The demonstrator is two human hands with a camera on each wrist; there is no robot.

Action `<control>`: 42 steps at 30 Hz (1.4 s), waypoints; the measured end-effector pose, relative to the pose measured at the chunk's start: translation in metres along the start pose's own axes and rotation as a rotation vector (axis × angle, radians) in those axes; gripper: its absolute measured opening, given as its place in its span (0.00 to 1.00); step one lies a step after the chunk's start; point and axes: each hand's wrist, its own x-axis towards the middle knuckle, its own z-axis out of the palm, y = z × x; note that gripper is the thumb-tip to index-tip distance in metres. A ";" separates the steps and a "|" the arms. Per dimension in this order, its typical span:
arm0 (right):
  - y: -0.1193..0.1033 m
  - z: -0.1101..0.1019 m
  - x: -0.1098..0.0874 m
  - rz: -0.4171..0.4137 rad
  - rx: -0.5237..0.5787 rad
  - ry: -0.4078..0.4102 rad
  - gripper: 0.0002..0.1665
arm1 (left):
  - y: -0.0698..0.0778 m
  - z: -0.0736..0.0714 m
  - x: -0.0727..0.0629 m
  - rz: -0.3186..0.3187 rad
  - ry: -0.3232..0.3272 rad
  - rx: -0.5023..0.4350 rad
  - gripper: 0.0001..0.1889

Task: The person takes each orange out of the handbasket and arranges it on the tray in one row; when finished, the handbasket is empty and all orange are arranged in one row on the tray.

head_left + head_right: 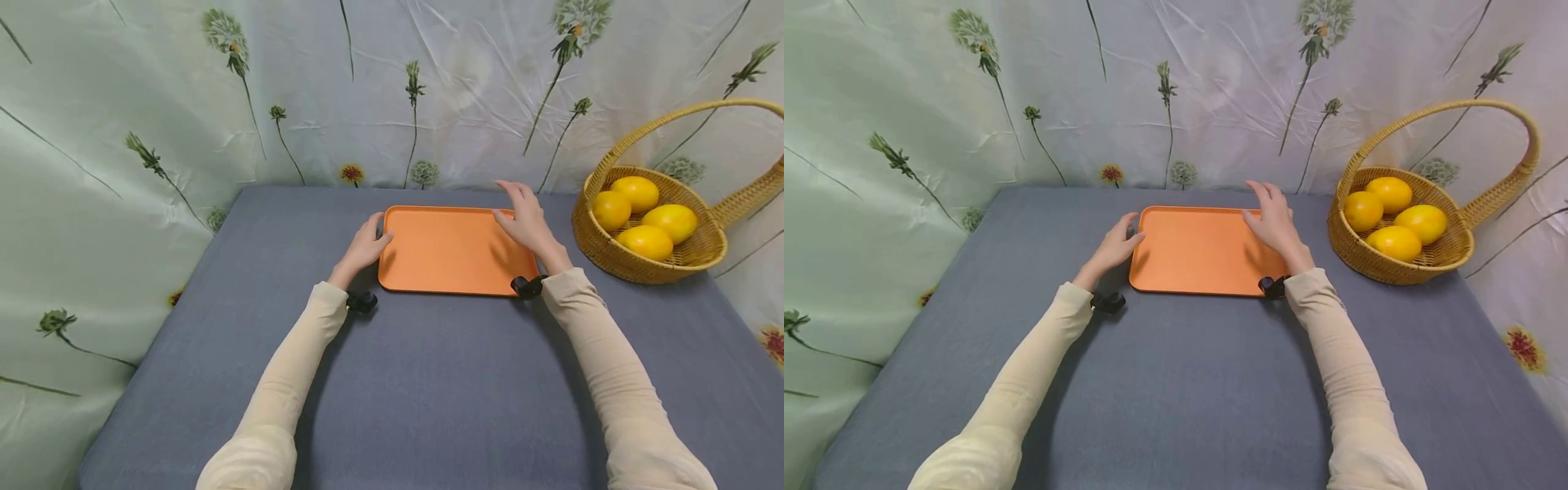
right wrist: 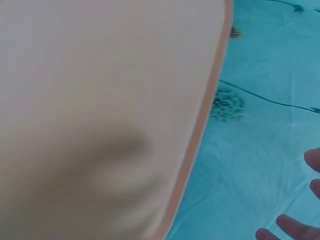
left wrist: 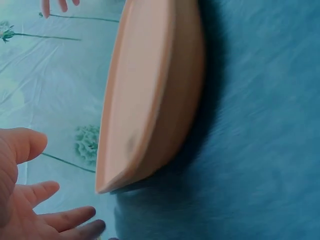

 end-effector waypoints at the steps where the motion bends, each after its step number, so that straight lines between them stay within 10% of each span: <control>1: 0.001 -0.002 -0.003 -0.011 0.010 0.020 0.34 | 0.000 0.001 0.000 0.003 -0.007 -0.013 0.32; 21: 0.025 -0.037 -0.052 0.030 0.091 0.270 0.34 | -0.018 0.011 -0.020 0.070 0.036 -0.040 0.27; 42: 0.065 -0.074 -0.089 0.296 0.095 0.494 0.33 | -0.031 0.011 -0.023 0.181 -0.020 0.075 0.27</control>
